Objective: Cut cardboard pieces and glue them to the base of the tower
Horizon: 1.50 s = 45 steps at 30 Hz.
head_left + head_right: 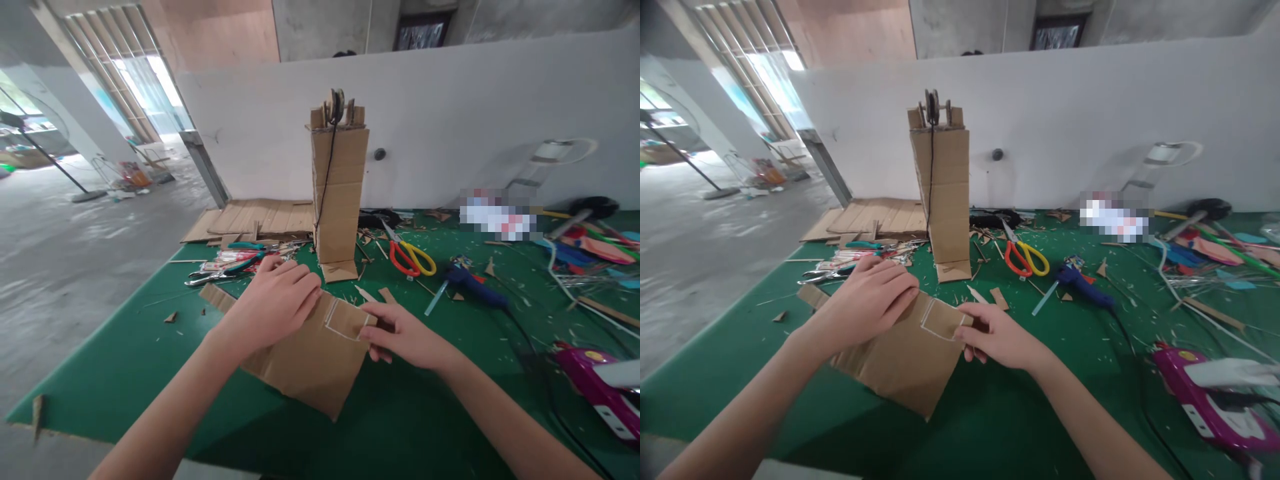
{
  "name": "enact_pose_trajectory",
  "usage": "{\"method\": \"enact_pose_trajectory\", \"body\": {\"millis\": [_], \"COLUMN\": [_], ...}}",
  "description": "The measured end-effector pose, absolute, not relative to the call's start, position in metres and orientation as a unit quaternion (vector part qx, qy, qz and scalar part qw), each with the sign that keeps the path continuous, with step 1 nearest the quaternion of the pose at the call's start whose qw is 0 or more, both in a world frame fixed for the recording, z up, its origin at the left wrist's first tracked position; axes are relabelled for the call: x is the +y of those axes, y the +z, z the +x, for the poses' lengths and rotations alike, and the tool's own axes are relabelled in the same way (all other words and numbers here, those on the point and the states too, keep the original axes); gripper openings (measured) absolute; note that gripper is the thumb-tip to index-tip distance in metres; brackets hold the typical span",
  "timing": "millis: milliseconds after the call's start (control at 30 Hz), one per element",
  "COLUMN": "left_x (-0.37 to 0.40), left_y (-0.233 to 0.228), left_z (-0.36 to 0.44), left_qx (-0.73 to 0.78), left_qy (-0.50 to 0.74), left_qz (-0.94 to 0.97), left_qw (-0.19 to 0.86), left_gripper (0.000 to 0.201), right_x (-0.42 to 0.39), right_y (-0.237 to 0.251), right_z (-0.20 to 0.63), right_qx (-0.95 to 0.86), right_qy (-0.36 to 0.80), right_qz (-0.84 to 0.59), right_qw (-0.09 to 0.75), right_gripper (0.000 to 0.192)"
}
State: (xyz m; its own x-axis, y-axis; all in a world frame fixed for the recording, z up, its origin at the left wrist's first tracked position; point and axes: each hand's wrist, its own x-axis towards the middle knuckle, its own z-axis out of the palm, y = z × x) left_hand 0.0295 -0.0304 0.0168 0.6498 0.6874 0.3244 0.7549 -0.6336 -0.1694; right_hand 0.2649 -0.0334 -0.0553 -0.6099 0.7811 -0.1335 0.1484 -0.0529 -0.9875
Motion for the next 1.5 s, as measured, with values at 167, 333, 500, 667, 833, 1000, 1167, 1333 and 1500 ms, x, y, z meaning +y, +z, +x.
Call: {"method": "enact_pose_trajectory", "body": {"millis": [167,333,500,667,833,1000,1167,1333,1500], "left_x": [-0.043,-0.068,-0.086,-0.059,-0.012,0.013,0.019,0.012,0.007], "left_y": [0.026,-0.013,-0.050,-0.029,0.009,0.006,-0.035,-0.049,-0.039], "left_z": [0.011,0.010,0.032,0.005,-0.010,-0.004,0.019,0.039,0.034], "left_qx": [-0.420,-0.441,-0.486,-0.458,-0.406,-0.431,-0.359,-0.389,-0.404], "left_qy": [-0.335,-0.703,-0.617,-0.498,-0.305,-0.306,-0.567,-0.581,-0.596], "left_qz": [-0.796,-0.551,-0.393,-0.525,-0.695,-0.676,-0.451,-0.345,-0.302], "left_qw": [0.280,0.083,-0.478,-0.516,-0.509,-0.514,-0.589,-0.626,-0.625], "left_gripper": [0.034,0.049,0.052,0.048,0.048,0.046,0.052,0.033,0.031], "right_x": [-0.032,-0.037,-0.051,-0.046,-0.033,-0.026,-0.026,-0.013,0.038], "right_y": [-0.058,-0.058,-0.064,-0.061,-0.056,-0.057,-0.059,-0.049,-0.034], "right_z": [0.268,0.259,0.240,0.252,0.280,0.279,0.265,0.301,0.342], "right_qx": [-0.575,-0.445,-0.448,-0.510,-0.503,-0.519,-0.446,-0.686,-0.681], "right_qy": [0.665,0.713,0.755,0.715,0.674,0.640,0.615,0.467,0.100], "right_qz": [-0.308,-0.264,-0.234,-0.198,-0.234,-0.290,-0.367,-0.448,-0.688], "right_qw": [0.365,0.474,0.418,0.435,0.487,0.487,0.536,0.332,0.231], "right_gripper": [0.020,0.020,0.024,0.053,0.047,0.041,0.033,0.037,0.043]}}
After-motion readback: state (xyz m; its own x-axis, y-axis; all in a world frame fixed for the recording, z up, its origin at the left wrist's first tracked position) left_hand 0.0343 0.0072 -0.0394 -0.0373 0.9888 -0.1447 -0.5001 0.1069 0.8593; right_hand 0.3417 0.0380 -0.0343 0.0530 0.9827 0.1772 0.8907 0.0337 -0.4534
